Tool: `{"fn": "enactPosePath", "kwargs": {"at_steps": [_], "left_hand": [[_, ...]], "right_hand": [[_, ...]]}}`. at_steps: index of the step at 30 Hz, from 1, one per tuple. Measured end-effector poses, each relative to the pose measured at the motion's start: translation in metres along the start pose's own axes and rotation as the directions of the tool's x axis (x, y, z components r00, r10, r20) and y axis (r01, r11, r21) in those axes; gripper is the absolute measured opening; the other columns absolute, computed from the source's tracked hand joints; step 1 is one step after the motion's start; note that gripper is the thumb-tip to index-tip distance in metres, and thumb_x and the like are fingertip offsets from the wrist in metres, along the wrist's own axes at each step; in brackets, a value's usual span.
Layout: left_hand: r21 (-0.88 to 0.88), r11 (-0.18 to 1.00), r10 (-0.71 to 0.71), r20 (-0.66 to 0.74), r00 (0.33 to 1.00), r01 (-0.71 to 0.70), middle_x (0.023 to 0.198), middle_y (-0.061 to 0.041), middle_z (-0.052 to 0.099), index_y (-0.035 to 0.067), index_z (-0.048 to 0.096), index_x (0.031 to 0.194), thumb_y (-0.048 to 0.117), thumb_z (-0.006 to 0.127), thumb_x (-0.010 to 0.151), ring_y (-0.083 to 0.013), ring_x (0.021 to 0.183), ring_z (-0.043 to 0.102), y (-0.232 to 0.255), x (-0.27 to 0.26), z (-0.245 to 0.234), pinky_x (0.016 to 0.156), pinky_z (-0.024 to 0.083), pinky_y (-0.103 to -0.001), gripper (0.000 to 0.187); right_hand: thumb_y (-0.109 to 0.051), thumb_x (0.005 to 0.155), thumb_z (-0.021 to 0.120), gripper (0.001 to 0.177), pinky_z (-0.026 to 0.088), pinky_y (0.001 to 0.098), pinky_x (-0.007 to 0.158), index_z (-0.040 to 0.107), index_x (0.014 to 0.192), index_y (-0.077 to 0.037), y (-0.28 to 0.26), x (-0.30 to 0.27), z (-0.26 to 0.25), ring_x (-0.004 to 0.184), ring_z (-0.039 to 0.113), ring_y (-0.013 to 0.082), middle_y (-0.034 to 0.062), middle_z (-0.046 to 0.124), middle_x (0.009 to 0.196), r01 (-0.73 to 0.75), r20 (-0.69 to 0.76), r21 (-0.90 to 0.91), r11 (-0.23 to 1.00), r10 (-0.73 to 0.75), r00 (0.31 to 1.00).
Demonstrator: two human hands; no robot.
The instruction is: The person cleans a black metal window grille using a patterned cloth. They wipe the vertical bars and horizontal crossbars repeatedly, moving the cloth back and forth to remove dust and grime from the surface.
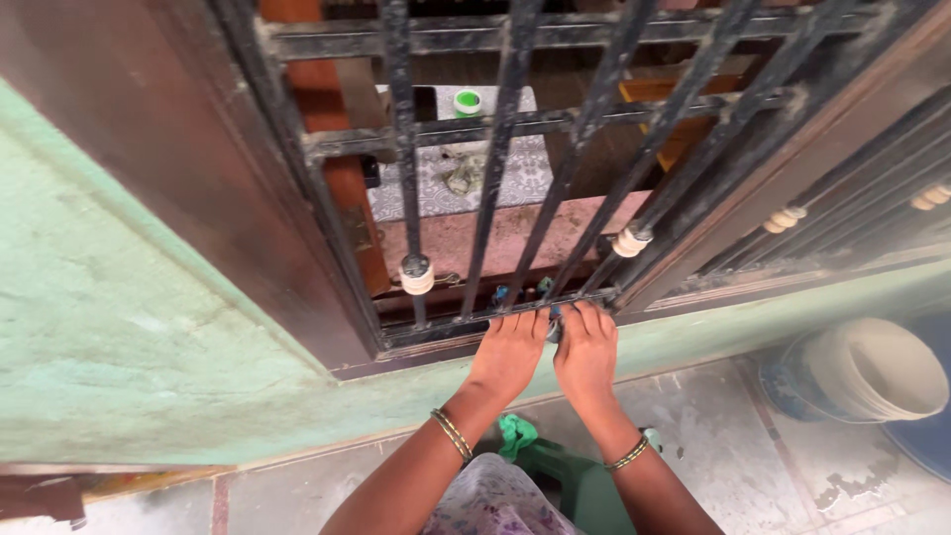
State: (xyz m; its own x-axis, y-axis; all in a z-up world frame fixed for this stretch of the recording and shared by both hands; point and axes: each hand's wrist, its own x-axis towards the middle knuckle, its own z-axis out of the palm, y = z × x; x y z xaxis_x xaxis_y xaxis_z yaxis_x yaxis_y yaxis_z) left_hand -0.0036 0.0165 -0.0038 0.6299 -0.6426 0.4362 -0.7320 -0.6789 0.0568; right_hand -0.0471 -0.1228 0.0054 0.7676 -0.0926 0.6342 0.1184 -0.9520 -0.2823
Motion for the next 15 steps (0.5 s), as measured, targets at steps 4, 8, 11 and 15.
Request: {"fn": "enactPosePath", "kwargs": {"at_steps": [4, 8, 11, 15], "left_hand": [[0.044, 0.997, -0.07, 0.043, 0.997, 0.069, 0.125, -0.017, 0.06, -0.004, 0.053, 0.139, 0.013, 0.057, 0.091, -0.0333, 0.117, 0.058, -0.014, -0.03, -0.007, 0.103, 0.047, -0.046, 0.051], [0.085, 0.982, -0.168, -0.01, 0.986, 0.168, 0.124, -0.016, 0.06, -0.002, 0.052, 0.137, 0.016, 0.057, 0.089, -0.0332, 0.119, 0.056, -0.034, -0.065, -0.025, 0.108, 0.042, -0.047, 0.052], [0.162, 0.955, -0.25, -0.006, 0.968, 0.248, 0.126, -0.017, 0.059, -0.004, 0.051, 0.137, 0.016, 0.057, 0.087, -0.0342, 0.123, 0.053, -0.05, -0.088, -0.043, 0.111, 0.038, -0.048, 0.054], [0.217, 0.933, -0.289, -0.02, 0.957, 0.286, 0.133, -0.018, 0.056, -0.007, 0.05, 0.139, 0.013, 0.056, 0.088, -0.0347, 0.13, 0.05, -0.061, -0.109, -0.054, 0.117, 0.035, -0.046, 0.055]], "right_hand": [[-0.009, 0.091, 0.066, 0.026, 0.041, 0.0511, 0.104, 0.068, 0.115, 0.001, -0.034, 0.001, 0.002, 0.12, 0.055, 0.0405, 0.0184, 0.063, 0.121, -0.022, -0.011, 0.012, 1.0, 0.022, 1.0], [-0.022, 0.088, 0.07, 0.039, 0.037, 0.0568, 0.106, 0.065, 0.116, 0.004, -0.076, -0.001, 0.007, 0.117, 0.052, 0.0448, 0.023, 0.058, 0.119, 0.061, 0.044, 0.005, 0.998, -0.061, 0.997], [-0.023, 0.087, 0.071, 0.04, 0.037, 0.0576, 0.107, 0.064, 0.116, 0.004, -0.11, -0.004, 0.016, 0.117, 0.051, 0.0446, 0.0234, 0.056, 0.119, 0.106, 0.067, 0.099, 0.989, -0.113, 0.991], [-0.017, 0.09, 0.069, 0.034, 0.037, 0.057, 0.111, 0.065, 0.118, 0.001, -0.134, -0.005, 0.024, 0.116, 0.051, 0.0422, 0.0206, 0.057, 0.118, 0.131, 0.103, 0.206, 0.97, -0.155, 0.983]]}}
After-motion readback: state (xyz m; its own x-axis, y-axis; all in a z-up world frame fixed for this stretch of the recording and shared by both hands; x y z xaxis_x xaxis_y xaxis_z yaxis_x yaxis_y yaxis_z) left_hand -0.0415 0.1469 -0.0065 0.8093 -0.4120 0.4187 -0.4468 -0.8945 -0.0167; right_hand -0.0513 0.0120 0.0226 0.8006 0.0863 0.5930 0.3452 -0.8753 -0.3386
